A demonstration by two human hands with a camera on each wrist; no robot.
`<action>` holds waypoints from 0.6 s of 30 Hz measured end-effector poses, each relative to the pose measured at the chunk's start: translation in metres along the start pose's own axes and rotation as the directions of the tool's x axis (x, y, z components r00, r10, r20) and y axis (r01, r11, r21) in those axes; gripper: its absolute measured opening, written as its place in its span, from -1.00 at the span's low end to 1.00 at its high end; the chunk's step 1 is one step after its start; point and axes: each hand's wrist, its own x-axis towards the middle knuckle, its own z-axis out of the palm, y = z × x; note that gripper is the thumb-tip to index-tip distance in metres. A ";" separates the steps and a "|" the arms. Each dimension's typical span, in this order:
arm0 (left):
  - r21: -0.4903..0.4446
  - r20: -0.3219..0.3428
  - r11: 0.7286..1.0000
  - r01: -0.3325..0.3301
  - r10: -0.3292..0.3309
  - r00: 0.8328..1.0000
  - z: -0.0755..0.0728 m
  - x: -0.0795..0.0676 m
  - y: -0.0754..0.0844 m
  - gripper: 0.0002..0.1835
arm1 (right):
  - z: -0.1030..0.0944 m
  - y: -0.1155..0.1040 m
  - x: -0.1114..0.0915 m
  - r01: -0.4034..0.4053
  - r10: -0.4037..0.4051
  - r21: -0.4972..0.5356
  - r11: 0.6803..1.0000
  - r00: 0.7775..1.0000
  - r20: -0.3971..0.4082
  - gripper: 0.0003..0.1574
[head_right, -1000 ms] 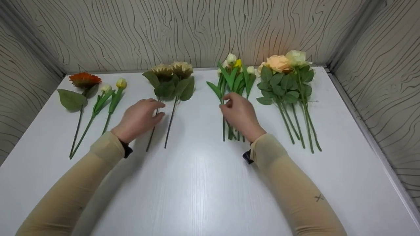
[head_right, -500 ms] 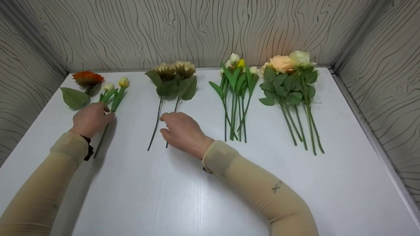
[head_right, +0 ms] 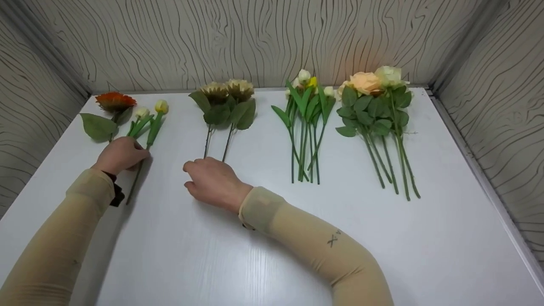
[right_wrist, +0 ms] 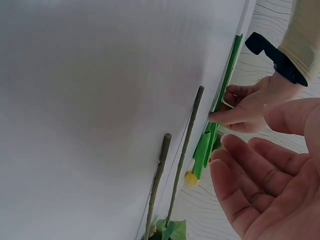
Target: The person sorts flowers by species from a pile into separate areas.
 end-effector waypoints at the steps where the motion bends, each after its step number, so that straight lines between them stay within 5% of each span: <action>1: -0.040 0.023 0.999 0.017 -0.016 1.000 -0.001 0.000 0.002 -0.72 | -0.001 0.002 -0.001 -0.006 0.006 0.012 1.000 1.000 -0.005 -0.58; 5: -0.212 0.079 0.976 0.040 -0.024 0.997 -0.008 -0.004 0.014 -0.68 | -0.009 0.014 -0.007 -0.037 0.039 0.063 0.997 0.999 -0.032 -0.60; 9: -0.396 0.032 0.915 -0.075 0.095 0.995 -0.008 -0.013 0.040 -0.65 | -0.020 0.027 -0.020 -0.103 0.115 0.182 0.978 0.992 -0.056 -0.61; 13: -0.536 -0.083 0.806 -0.251 0.246 0.966 0.001 -0.029 0.078 -0.68 | -0.032 0.035 -0.038 -0.164 0.202 0.364 0.917 0.977 -0.070 -0.66; 18: -0.649 -0.192 0.647 -0.401 0.370 0.909 0.017 -0.052 0.126 -0.78 | -0.044 0.039 -0.059 -0.166 0.246 0.597 0.785 0.968 -0.054 -0.63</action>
